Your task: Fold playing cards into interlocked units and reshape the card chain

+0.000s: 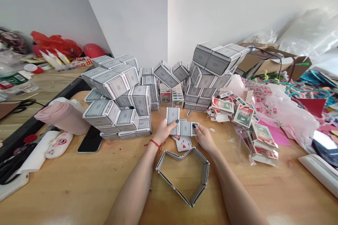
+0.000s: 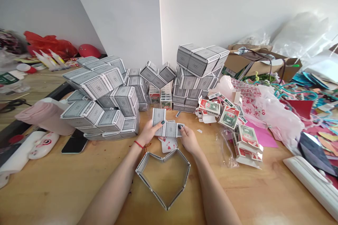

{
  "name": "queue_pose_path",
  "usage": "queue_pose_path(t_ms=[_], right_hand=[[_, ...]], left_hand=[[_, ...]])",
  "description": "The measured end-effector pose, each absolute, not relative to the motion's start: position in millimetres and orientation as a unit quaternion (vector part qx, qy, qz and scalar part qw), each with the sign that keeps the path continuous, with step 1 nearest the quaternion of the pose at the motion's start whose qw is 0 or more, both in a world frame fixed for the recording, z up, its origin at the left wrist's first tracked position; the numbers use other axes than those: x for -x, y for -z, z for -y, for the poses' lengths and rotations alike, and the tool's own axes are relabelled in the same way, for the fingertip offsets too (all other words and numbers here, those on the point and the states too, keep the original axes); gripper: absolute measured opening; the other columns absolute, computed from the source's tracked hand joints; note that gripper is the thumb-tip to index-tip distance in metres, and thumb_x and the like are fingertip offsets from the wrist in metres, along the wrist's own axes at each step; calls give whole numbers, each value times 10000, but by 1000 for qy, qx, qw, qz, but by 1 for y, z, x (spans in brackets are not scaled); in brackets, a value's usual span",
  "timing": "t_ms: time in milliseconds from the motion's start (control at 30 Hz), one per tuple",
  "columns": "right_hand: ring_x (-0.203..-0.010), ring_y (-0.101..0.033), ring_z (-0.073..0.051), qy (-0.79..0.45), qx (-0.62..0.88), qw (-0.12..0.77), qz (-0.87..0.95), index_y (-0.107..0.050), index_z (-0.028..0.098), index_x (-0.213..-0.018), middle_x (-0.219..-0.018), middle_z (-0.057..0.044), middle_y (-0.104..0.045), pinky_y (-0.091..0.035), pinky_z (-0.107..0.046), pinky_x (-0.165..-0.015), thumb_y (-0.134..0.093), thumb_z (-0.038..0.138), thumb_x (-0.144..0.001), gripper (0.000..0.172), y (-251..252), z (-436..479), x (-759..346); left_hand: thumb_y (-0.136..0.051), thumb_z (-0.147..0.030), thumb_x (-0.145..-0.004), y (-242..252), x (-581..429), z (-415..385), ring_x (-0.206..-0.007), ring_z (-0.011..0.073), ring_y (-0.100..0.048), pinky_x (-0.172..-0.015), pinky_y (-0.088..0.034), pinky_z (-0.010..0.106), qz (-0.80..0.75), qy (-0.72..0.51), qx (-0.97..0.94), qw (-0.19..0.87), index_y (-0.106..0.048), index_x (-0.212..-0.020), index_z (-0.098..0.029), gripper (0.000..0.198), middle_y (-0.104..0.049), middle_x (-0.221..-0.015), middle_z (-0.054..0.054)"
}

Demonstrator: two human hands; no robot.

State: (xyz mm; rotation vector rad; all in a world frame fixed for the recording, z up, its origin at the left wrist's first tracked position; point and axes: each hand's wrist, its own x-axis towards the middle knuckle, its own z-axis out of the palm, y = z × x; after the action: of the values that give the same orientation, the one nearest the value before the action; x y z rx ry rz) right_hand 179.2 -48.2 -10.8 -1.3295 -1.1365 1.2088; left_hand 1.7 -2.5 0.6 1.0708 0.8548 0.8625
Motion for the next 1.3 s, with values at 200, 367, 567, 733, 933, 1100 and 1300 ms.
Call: queue_pose_path(t_ms=[200, 367, 567, 733, 933, 1100, 1300], right_hand=[[-425, -430, -130, -475, 554, 464, 502, -598, 185, -752, -398, 40, -425, -316, -222, -411, -467, 565, -737, 402, 11, 47, -181], [-416, -430, -129, -436, 579, 429, 539, -574, 162, -739, -394, 39, -430, -311, -224, -406, -398, 575, -770, 450, 10, 47, -179], [-300, -325, -92, -418, 610, 419, 526, -426, 199, -609, -338, 61, -383, -224, -220, -335, -370, 591, -781, 432, 13, 51, -178], [-261, -297, -84, -423, 594, 437, 527, -386, 210, -597, -294, 69, -379, -206, -214, -321, -354, 570, -804, 417, 13, 53, -178], [-320, -378, -84, -412, 578, 449, 543, -406, 191, -495, -335, 33, -429, -291, -210, -377, -357, 547, -819, 484, 13, 54, -175], [-310, -378, -83, -438, 572, 457, 521, -432, 185, -492, -350, 24, -451, -285, -209, -354, -360, 561, -812, 498, 16, 55, -173], [-305, -373, -83, -456, 567, 462, 508, -426, 187, -484, -343, 27, -445, -276, -208, -347, -359, 561, -813, 502, 16, 56, -171]], left_hand=[[-597, -389, -704, -1, -1, 3, -632, 193, -624, -443, -534, 304, -387, -385, -468, 695, -504, -978, -144, 379, -634, -919, 92], [-607, -387, -695, -2, -1, 3, -650, 194, -626, -446, -532, 308, -386, -389, -461, 698, -517, -981, -155, 379, -632, -957, 75], [-612, -409, -680, 1, -6, 2, -712, 200, -631, -610, -526, 335, -411, -421, -492, 641, -573, -895, -137, 349, -659, -839, 57], [-739, -310, -558, 1, -3, -3, -910, 204, -597, -816, -467, 345, -456, -456, -527, 554, -506, -971, -146, 502, -627, -993, 88], [-741, -289, -555, 4, -1, -5, -870, 183, -600, -771, -474, 331, -462, -486, -550, 498, -383, -1040, -174, 613, -599, -978, 68], [-729, -294, -573, 8, -3, -4, -972, 208, -558, -860, -422, 369, -461, -475, -578, 477, -369, -1093, -177, 643, -570, -1049, 85], [-687, -324, -631, 12, -2, -4, -1022, 207, -531, -914, -374, 374, -442, -449, -599, 493, -339, -1165, -190, 651, -557, -1090, 95]])
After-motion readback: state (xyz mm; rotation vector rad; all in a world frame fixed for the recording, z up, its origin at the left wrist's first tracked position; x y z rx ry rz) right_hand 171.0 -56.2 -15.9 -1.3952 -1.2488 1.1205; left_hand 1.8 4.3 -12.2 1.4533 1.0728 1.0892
